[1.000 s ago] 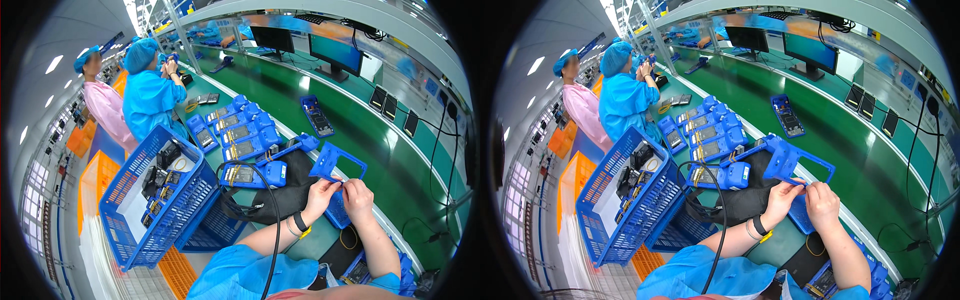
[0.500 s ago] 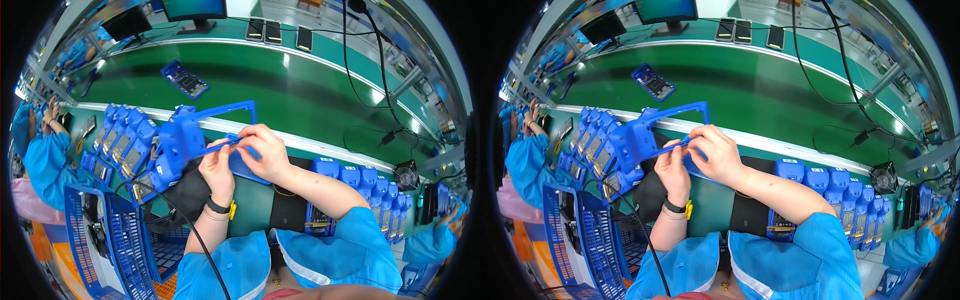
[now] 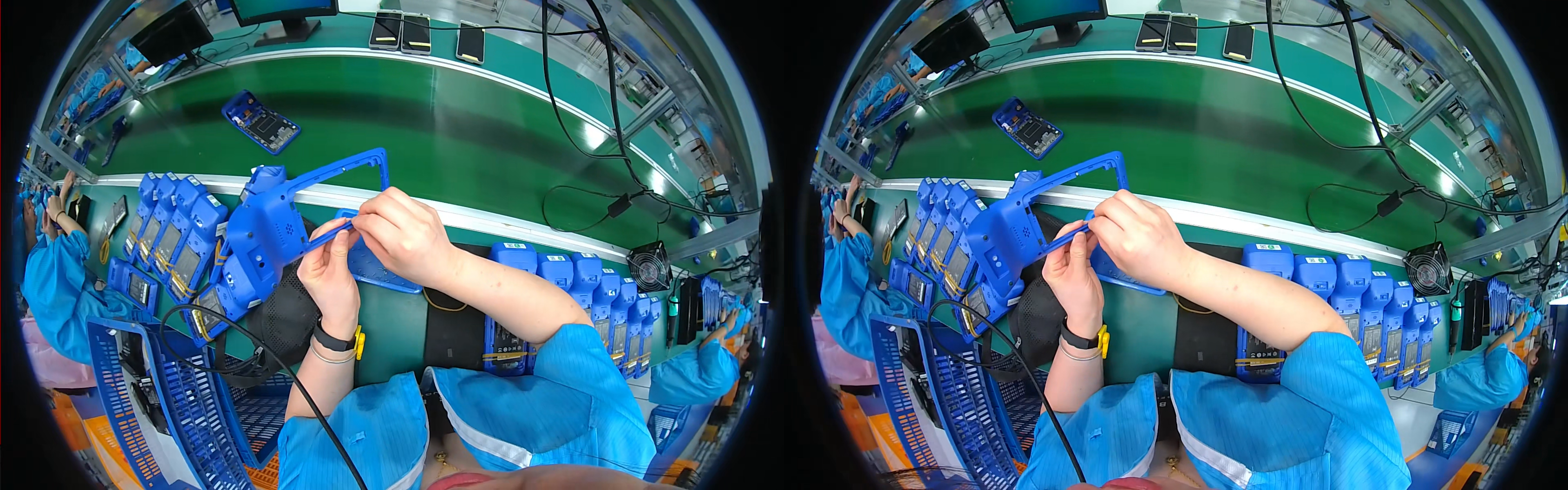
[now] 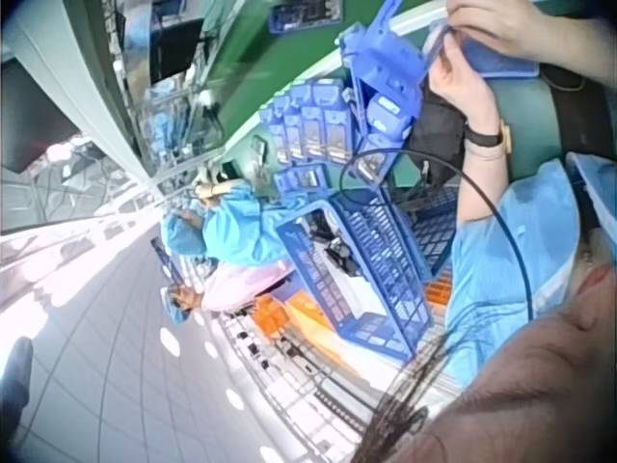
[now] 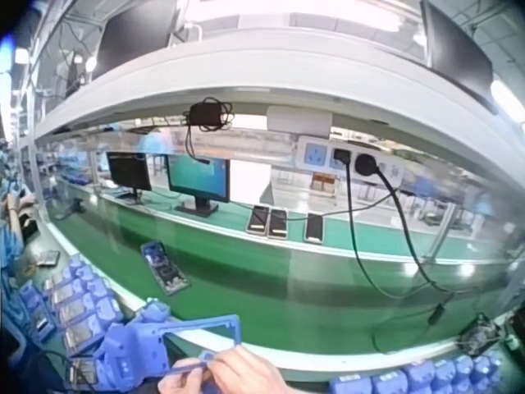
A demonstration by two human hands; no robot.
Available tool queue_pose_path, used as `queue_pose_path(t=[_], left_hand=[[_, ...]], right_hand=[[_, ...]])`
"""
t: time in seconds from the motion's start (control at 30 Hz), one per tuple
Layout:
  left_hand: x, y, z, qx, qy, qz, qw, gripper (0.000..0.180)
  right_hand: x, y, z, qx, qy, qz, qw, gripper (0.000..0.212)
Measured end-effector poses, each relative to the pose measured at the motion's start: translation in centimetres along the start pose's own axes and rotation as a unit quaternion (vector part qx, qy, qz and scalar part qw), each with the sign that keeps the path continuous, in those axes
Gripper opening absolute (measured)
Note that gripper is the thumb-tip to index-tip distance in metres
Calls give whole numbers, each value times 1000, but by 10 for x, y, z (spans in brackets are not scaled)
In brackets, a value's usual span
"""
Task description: The person assembles handheld electronic devices by hand, attaching plastic casings and battery components.
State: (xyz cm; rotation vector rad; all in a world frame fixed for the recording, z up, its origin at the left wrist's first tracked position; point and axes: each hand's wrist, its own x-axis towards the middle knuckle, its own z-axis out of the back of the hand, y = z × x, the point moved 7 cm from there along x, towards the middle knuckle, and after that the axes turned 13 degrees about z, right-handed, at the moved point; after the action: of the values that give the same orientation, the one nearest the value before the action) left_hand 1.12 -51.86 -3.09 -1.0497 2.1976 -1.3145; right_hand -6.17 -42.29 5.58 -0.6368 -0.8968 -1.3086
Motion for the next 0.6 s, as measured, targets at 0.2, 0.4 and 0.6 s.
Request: queue_pose_path(t=[0.2,0.4,0.6], left_hand=[[4,5,1,12,-11,46,999,17],[2,8,0,44,-28,55,997,16],[-3,1,-4,80,-37,12,996,13]], right_hand=[[4,-10,-8,5,94,-8,996,9],[-2,-11,-17,-8,172,-8,985,10],[-5,-8,-10,4,67,-21,998,18]])
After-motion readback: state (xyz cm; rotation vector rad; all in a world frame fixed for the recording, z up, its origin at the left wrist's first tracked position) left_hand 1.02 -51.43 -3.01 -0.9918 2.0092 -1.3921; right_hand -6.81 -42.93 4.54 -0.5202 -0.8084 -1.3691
